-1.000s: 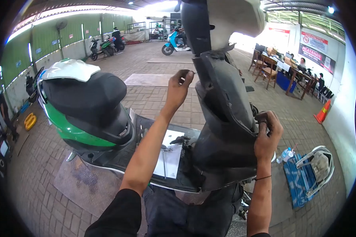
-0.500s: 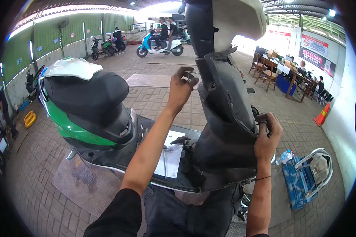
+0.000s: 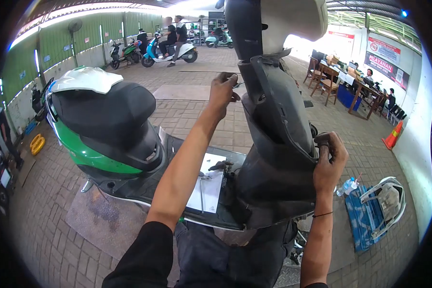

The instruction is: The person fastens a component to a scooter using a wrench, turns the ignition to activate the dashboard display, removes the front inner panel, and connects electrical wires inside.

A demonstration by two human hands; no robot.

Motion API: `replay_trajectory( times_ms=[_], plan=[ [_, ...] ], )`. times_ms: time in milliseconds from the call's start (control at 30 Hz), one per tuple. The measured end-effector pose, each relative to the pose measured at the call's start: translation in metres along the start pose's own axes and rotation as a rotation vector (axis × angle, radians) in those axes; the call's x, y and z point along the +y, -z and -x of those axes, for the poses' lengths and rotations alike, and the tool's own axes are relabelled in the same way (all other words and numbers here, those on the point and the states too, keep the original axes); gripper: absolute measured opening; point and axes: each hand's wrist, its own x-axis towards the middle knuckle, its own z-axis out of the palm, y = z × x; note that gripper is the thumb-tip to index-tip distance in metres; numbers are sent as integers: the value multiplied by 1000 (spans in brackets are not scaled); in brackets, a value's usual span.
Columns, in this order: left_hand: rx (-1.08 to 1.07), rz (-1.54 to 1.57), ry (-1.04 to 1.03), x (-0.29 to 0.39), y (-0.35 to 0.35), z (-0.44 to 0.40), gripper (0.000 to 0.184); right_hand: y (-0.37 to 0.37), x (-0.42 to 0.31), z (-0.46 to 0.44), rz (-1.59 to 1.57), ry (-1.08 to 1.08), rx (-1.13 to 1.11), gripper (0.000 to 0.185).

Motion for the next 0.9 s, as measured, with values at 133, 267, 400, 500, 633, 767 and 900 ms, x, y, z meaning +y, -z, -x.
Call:
replay_trajectory(
  times_ms=[133,267,400,500,633,767,900],
  plan=[
    [176,-367,-374,-18,-7,10,36,3,1,-1,27,12,-5,16],
    [137,-241,-627,-24,-7,24,38,2,-2,-1,7,2,-20,17],
    [45,-70,-275,-2,-13,31,40,1,-2,-1,26,4,1,17],
    [-39,410,44,-1,-5,15,36,2,3,-1,11,13,13,18],
    [-143,254,-38,13,-2,33,37,5,-4,-2,57,32,-14,17],
    [-106,-74,-305,2,7,42,38,4,0,-2,79,75,5,16],
    [28,-294,-198,2,13,18,45,3,-1,-2,28,27,-15,16]
  ],
)
